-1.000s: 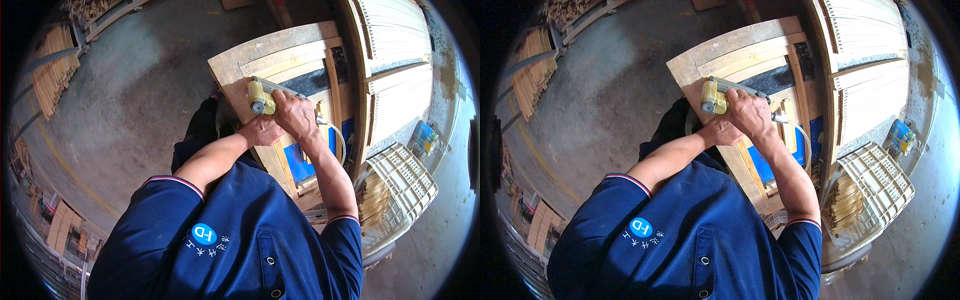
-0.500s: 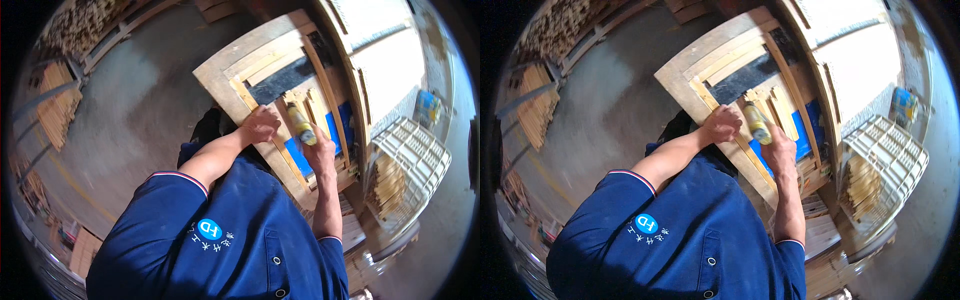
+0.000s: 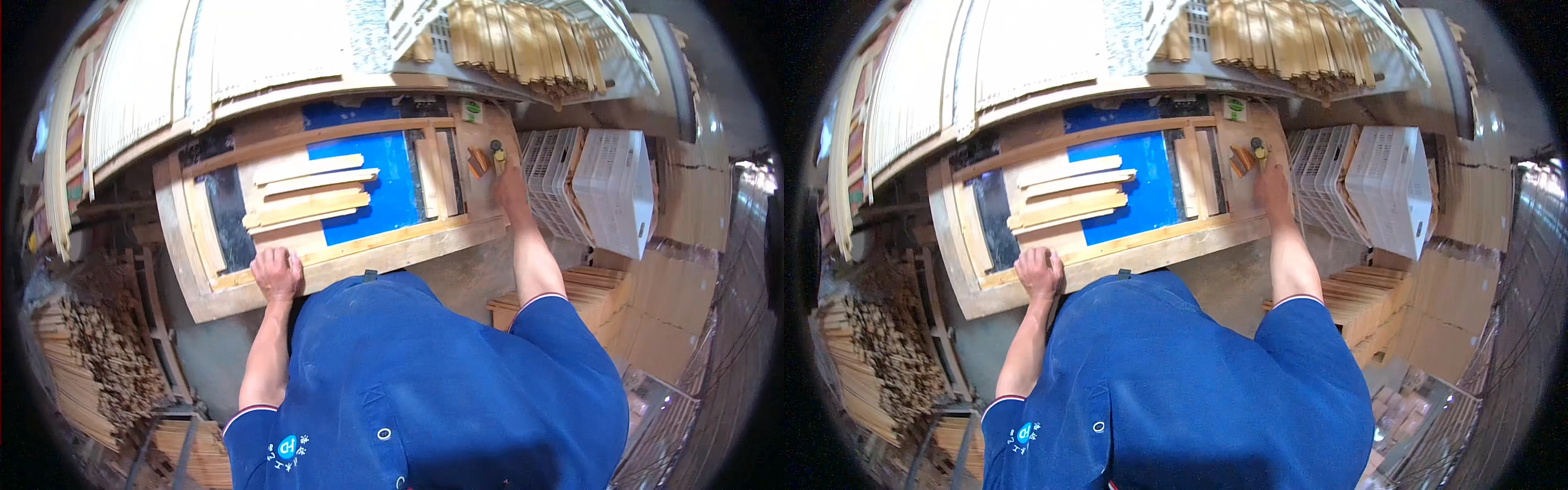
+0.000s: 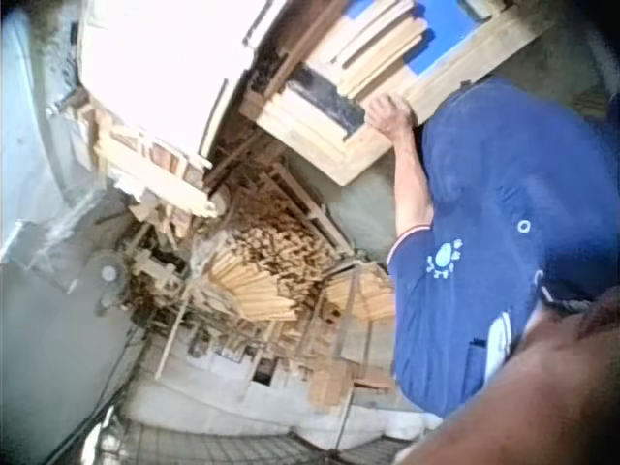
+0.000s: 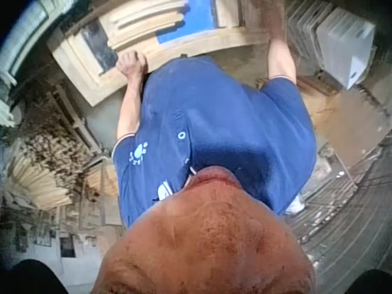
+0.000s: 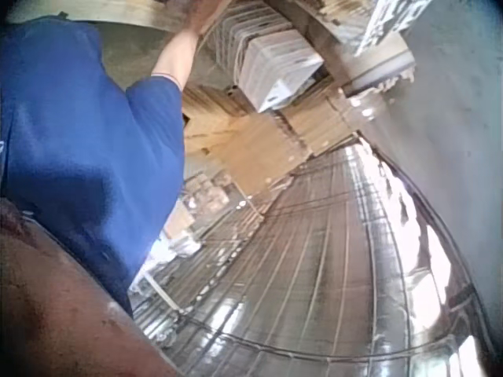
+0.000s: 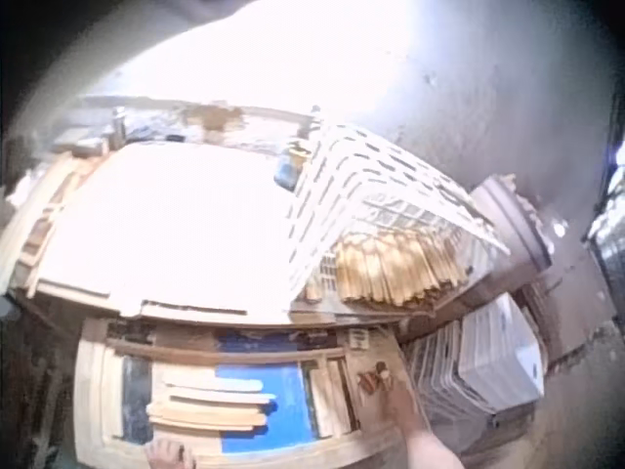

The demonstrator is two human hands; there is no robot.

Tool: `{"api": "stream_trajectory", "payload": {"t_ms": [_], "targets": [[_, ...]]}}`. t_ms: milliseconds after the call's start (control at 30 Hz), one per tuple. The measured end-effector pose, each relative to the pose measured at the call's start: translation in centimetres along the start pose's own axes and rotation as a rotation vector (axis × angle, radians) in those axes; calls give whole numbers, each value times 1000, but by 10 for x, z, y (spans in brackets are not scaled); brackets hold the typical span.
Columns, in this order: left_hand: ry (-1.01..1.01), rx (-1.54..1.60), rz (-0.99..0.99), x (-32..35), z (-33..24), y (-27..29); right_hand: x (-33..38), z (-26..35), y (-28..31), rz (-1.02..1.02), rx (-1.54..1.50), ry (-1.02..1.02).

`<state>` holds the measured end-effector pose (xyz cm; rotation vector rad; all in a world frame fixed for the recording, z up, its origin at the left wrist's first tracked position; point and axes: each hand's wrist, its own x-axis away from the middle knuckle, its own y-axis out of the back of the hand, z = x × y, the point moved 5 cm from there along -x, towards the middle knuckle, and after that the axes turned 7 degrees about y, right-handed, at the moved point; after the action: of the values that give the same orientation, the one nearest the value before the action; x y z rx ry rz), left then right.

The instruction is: Assembling wooden slats into rectangular frames using a assembly jig and a pneumatic nail gun.

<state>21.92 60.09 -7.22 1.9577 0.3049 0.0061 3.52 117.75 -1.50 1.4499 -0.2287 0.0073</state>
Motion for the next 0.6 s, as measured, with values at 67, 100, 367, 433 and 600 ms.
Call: {"api": "stream_trajectory", "payload": {"t_ms": [67,100,367,433,600], "targets": [[-28,-13,7,-4,-5,1,-12,-25,-9,-30,8,6],[-6,-28,11,-3,-5,2,-22,-33,-14,-62,-7,24],[41,-107,67,-6,-7,-3,-92,-76,-59,16,79,-20],[47,-116,78,-8,-7,-3,-108,-80,-60,-27,61,66],[41,-144,84,-5,-3,-2,-118,-36,-35,-131,-12,122]]}}
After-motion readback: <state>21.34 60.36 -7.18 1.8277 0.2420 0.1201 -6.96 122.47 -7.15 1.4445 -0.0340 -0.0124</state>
